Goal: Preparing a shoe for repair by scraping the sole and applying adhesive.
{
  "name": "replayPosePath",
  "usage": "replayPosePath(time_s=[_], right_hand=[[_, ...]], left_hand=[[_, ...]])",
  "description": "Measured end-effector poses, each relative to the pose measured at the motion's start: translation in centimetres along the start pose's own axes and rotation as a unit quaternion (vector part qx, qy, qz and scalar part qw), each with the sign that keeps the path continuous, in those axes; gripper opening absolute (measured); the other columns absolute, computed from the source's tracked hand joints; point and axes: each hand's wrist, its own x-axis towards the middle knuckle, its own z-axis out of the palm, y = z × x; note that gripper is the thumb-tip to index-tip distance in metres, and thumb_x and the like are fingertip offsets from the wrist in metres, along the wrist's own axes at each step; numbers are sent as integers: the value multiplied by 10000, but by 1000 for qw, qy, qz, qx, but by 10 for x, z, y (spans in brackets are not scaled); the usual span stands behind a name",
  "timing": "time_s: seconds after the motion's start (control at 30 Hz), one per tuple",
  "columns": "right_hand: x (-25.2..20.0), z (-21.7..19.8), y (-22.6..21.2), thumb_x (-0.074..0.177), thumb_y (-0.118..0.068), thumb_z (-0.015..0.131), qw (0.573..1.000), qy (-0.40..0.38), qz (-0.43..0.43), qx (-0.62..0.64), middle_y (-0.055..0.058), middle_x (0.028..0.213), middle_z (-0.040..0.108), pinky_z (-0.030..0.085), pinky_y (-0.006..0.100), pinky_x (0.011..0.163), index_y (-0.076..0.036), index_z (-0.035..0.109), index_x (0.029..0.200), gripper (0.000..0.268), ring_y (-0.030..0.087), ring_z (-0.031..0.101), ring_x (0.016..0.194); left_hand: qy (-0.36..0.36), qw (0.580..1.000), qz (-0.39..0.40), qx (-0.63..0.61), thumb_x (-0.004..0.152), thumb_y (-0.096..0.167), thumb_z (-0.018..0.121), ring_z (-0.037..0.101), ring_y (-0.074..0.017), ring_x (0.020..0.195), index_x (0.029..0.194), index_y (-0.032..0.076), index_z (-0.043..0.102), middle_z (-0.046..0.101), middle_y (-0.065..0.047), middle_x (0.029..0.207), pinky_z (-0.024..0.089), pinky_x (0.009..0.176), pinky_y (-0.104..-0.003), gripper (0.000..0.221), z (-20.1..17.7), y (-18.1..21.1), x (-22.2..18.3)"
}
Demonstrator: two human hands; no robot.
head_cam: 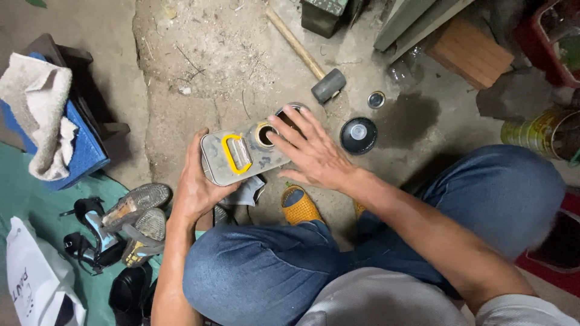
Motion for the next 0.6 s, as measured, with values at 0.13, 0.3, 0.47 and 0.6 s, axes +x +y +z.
replayPosePath(time_s=[0.13,0.3,0.47,0.6], right_hand=[[4,15,-9,873,-384,793,999,13,2,30,99,1683,313,182,580,1267,-71,636,1315,565,381,208,1558],[-10,22,-16,943,-386,721,999,38,28,4,91,1658,369,210,602,1252,-54,657,1266,468,385,254,1542],[-2,13,-26,926,-304,777,994,69,67,48,104,1639,385,204,597,1255,-69,664,1199,377,408,246,1538],[1,21,-23,878,-308,825,986,54,99,125,173,1656,330,183,613,1242,-32,664,1245,487,459,147,1554]], left_hand=[[1,1000,-2,5,592,264,981,509,-527,1324,1545,44,356,506,-272,1429,401,1122,-636,1160,2,-6,-3],[-1,1000,-13,-5,547,243,991,524,-539,1302,1537,44,386,537,-278,1393,409,1118,-641,1177,2,-2,-3],[13,1000,-22,-7,577,295,984,517,-530,1311,1544,34,351,513,-288,1420,403,1124,-631,1185,4,-12,-8],[14,1000,-18,-8,576,298,987,520,-516,1318,1539,44,367,511,-273,1429,403,1130,-618,1173,3,-9,-6]])
